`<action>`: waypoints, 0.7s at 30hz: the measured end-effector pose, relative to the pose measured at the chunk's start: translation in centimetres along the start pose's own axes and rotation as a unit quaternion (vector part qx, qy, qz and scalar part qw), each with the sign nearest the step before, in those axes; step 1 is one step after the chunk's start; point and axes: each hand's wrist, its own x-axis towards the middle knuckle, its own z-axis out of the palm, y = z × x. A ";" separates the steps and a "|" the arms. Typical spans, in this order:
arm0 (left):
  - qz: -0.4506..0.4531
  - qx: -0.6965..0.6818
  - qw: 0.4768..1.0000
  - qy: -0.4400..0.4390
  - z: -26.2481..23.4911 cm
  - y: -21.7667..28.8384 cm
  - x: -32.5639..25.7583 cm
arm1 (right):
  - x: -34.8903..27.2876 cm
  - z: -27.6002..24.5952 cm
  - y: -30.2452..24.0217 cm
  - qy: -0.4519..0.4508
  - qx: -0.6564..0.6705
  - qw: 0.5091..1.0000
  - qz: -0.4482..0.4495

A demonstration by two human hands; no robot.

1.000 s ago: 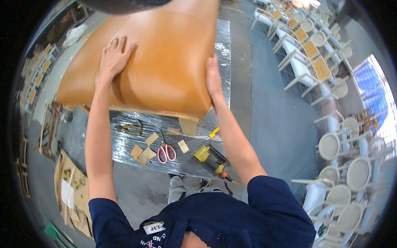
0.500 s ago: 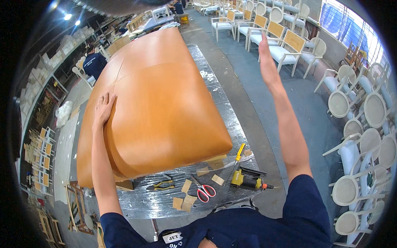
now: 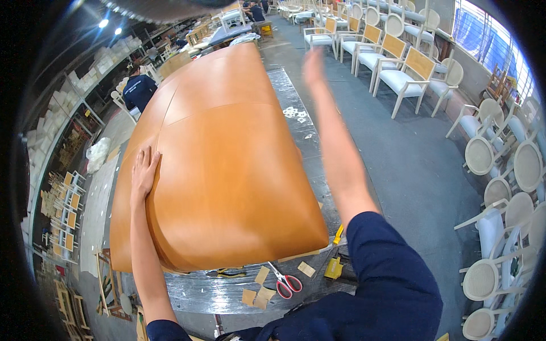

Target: The person uses a pneumatic staple gun to attach tan leather to the underside of a wooden chair seat. They then use a yellow-handled screwdriver to tuck and secure the leather edges into the wooden frame, working around the perimeter of the seat.

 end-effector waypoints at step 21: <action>0.173 0.078 0.982 0.022 0.1 -3.3 2.8 | -43.0 -51.3 4.1 -0.555 -0.239 0.780 0.163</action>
